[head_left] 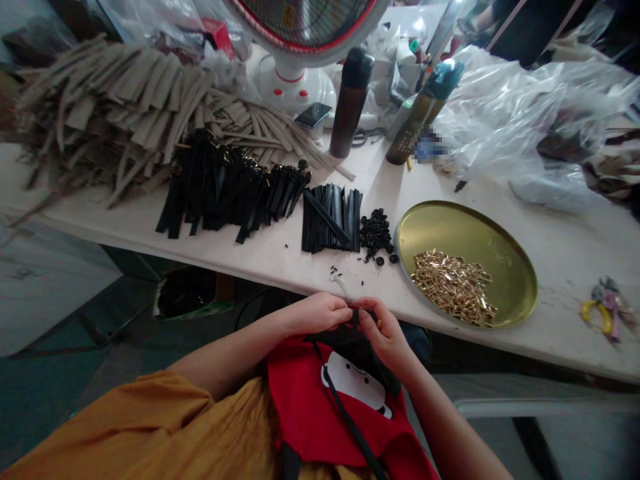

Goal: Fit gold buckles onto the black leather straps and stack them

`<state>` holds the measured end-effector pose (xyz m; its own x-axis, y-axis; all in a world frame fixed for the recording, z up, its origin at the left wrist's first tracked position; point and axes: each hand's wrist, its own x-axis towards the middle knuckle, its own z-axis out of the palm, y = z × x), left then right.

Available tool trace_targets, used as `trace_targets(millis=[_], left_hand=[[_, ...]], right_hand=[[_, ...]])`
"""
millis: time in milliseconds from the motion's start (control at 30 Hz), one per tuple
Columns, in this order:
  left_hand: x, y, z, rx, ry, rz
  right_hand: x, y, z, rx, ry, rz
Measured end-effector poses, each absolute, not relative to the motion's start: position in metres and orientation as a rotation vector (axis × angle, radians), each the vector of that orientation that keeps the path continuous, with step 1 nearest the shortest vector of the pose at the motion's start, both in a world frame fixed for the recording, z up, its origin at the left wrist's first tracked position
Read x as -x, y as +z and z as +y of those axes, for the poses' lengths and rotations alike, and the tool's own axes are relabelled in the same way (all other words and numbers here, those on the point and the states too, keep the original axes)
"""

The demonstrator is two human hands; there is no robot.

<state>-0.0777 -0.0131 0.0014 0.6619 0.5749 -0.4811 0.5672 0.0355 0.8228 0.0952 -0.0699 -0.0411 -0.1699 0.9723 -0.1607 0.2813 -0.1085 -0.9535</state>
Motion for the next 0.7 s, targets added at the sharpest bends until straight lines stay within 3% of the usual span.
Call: trace_targets(millis=[500,700], left_hand=[[0.079,-0.001,-0.02,-1.845,0.125,0.9],[0.086,0.008,-0.012,-1.713,-0.036,0.825]], right_hand=[[-0.075,-0.03,-0.078,1.51,1.354,-1.048],[-0.084,-0.027,-0.074,1.497,1.313,-1.317]])
